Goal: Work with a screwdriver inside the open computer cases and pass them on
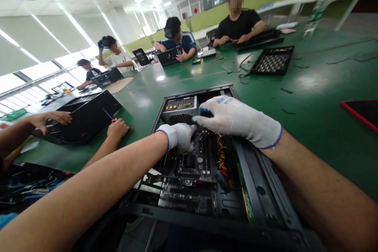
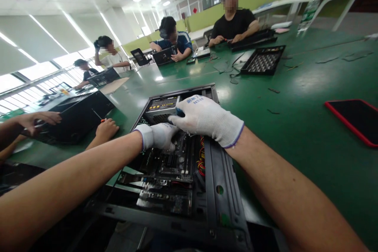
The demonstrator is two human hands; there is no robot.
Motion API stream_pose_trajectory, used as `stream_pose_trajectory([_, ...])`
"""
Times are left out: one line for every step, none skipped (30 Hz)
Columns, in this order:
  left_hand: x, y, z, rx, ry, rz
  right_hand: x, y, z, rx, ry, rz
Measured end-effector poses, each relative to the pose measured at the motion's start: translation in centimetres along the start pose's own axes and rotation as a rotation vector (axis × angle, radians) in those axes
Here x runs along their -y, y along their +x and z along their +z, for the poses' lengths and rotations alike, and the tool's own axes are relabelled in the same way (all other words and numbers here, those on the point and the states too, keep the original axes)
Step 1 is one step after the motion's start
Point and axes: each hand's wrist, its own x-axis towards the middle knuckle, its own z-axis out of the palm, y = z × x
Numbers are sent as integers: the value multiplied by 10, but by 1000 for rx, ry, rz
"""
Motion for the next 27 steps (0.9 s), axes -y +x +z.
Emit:
stream_pose_trajectory([0, -1, -2, -4, -11, 1, 0, 0, 0, -21, 0, 0])
stream_pose_trajectory([-1, -2, -4, -7, -23, 0, 0, 0, -1, -48, 0, 4])
stream_pose_trajectory([-1, -3, -6, -10, -35, -4, 1, 1, -2, -73, 1, 10])
stream_pose_trajectory([-2, -4, -8, -14, -47, -10, 2, 0, -4, -98, 4, 22])
stream_pose_trajectory([-2, -5, -10, -19, -58, -17, 3, -1, -6, -119, 12, 39])
stream_pose_trajectory([-3, -6, -12, -26, -70, -24, 3, -3, -8, -141, 25, 59])
stream_pose_trajectory([-3, -7, -13, -35, -81, -30, 4, -8, -10, -172, 41, 84])
stream_pose_trajectory([-4, -8, -14, -45, -92, -33, 3, -14, -11, -212, 58, 112])
stream_pose_trajectory([-5, -10, -14, -56, -103, -31, 1, -23, -12, -266, 73, 146])
stream_pose_trajectory([-5, -11, -15, -68, -114, -25, -2, -33, -11, -328, 88, 189])
stream_pose_trajectory([-7, -13, -15, -82, -125, -15, -5, -46, -9, -390, 100, 242])
stream_pose_trajectory([-8, -15, -16, -97, -136, -1, -10, -60, -6, -439, 110, 306])
stream_pose_trajectory([-10, -18, -17, -115, -146, 15, -15, -74, -1, -463, 131, 386])
stream_pose_trajectory([-11, -21, -18, -135, -154, 35, -19, -87, 4, -453, 162, 471])
stream_pose_trajectory([-13, -25, -20, -159, -161, 56, -22, -100, 9, -437, 207, 546])
stream_pose_trajectory([-15, -31, -23, -184, -166, 77, -24, -110, 14, -419, 264, 589])
stream_pose_trajectory([-16, -37, -26, -210, -171, 99, -25, -117, 20, -381, 346, 581])
stream_pose_trajectory([-17, -45, -30, -238, -174, 117, -25, -123, 24, -350, 441, 552])
stream_pose_trajectory([-18, -54, -33, -266, -176, 133, -24, -125, 28, -327, 536, 510])
stream_pose_trajectory([-19, -65, -37, -296, -179, 148, -22, -126, 31, -308, 623, 469])
stream_pose_trajectory([-20, -77, -40, -330, -187, 163, -20, -125, 33, -301, 691, 444])
stream_pose_trajectory([-21, -90, -42, -368, -197, 183, -19, -123, 34, -304, 732, 440])
stream_pose_trajectory([-23, -103, -43, -410, -207, 204, -17, -120, 35, -311, 749, 451])
stream_pose_trajectory([-25, -118, -43, -455, -215, 221, -16, -117, 35, -316, 752, 461])
stream_pose_trajectory([-27, -132, -43, -496, -221, 230, -14, -113, 34, -316, 753, 462])
stream_pose_trajectory([-29, -146, -41, -528, -223, 227, -12, -108, 34, -313, 750, 456])
stream_pose_trajectory([-31, -159, -37, -549, -221, 212, -9, -102, 34, -307, 749, 440])
